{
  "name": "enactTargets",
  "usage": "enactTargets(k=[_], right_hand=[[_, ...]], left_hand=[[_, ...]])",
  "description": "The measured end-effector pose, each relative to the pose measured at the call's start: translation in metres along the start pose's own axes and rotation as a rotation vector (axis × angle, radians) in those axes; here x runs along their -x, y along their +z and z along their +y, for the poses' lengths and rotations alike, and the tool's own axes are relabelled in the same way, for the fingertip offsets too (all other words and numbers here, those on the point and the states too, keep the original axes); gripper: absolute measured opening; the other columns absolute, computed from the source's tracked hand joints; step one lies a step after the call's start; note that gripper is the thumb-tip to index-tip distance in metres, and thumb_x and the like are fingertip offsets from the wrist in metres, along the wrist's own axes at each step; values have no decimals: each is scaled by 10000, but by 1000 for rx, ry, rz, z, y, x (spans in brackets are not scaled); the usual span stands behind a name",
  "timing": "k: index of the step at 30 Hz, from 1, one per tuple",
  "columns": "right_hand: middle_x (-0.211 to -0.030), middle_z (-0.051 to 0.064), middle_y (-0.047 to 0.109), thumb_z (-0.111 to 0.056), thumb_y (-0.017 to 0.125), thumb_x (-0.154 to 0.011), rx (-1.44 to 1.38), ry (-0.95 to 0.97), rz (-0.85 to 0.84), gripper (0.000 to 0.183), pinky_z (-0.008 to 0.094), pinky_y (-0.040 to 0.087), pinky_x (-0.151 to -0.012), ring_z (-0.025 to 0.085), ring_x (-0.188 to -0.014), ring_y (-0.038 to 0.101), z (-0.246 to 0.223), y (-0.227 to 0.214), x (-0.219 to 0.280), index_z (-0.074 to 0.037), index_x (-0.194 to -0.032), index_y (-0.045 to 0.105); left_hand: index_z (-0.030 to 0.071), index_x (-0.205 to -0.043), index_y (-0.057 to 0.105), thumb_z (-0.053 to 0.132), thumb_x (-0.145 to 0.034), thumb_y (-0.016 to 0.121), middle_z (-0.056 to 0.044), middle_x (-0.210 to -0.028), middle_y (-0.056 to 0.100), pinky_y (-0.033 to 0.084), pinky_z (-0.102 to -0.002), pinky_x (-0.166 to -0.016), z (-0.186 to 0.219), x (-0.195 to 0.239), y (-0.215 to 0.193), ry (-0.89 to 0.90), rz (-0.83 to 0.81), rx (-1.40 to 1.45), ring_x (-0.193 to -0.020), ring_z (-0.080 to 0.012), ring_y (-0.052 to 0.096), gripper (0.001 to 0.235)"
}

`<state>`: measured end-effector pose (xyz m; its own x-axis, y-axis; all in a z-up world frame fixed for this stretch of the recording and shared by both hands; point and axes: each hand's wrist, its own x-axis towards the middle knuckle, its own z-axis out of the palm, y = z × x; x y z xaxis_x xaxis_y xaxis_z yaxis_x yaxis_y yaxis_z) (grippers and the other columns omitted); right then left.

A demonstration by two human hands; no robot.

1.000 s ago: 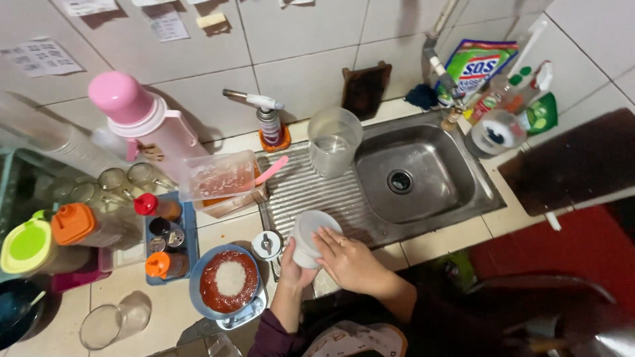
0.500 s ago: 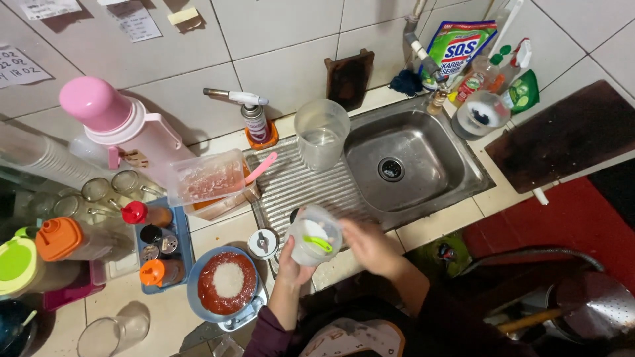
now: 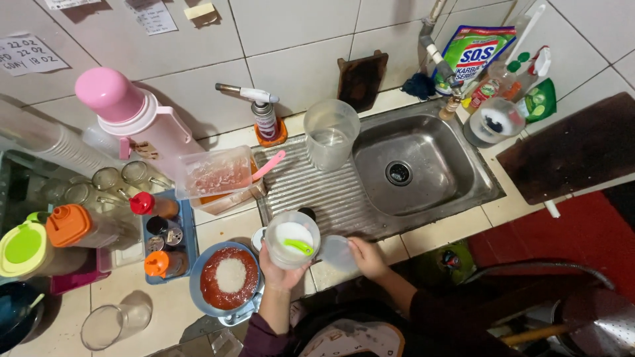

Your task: The person opens the refrigerator and organizes several snack packets in the door shelves. Then the person scoops a white powder from a container and adds it to a red sauce in a bowl on a digital scale, repeating the process with a second container.

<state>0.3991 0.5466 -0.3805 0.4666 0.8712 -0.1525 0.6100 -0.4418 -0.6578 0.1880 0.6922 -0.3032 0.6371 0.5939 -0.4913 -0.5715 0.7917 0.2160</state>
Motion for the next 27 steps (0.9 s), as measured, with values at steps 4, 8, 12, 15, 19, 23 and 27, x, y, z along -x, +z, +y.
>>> enactTargets(k=[4,8,12,15,19,23,27], right_hand=[[-1121,5,770,-483,474,-1023,-133,267,-138,342,407,544,-994,230,-1124,700,10,19,-12,-342,-1251,686],[-1046,9,789,-449,549,-969,-148,446,-171,280,382,558,-964,202,-1010,748,46,43,-19,-364,-1198,687],[-1154,22,771,-454,641,-945,-144,375,-115,308,390,557,-985,223,-1133,706,99,66,-34,-321,-1212,718],[-1280,12,720,-438,719,-892,-53,313,-76,416,415,549,-1024,218,-1189,682,70,17,-27,-329,-1291,678],[-1120,198,744,-102,640,-951,-481,-60,-1,337,494,551,-942,334,-1073,704,-33,-87,-24,-108,-1286,673],[-986,60,739,-71,654,-927,-378,-522,50,255,368,563,-902,254,-989,686,-143,-186,-14,-93,-1174,712],[-971,61,700,-71,658,-931,-260,-759,61,223,406,534,-889,285,-968,649,-176,-224,-19,-78,-1150,702]], left_hand=[[167,-1148,638,842,-699,565,-179,-1001,716,631,-574,-556,2,22,35,-18,17,-14,-773,-425,713,814],[145,-1161,633,812,-716,560,-198,-1023,710,622,-607,-573,6,39,72,-27,28,-43,-805,-453,706,805],[163,-1195,620,835,-671,562,-180,-1074,705,606,-651,-651,3,35,69,-22,33,-43,-866,-449,699,854],[164,-1207,619,835,-669,570,-180,-1074,703,617,-625,-631,-1,27,59,-22,34,-40,-859,-445,701,861],[149,-1258,612,783,-685,578,-186,-1146,692,582,-650,-747,-12,24,67,-12,13,-57,-965,-437,687,856],[132,-1354,573,708,-776,505,-182,-1303,631,464,-624,-982,-23,28,95,-5,-4,-23,-1161,-409,608,819],[113,-1452,524,674,-844,405,-195,-1468,545,318,-598,-1206,-35,23,115,-1,3,46,-1351,-413,500,835]])
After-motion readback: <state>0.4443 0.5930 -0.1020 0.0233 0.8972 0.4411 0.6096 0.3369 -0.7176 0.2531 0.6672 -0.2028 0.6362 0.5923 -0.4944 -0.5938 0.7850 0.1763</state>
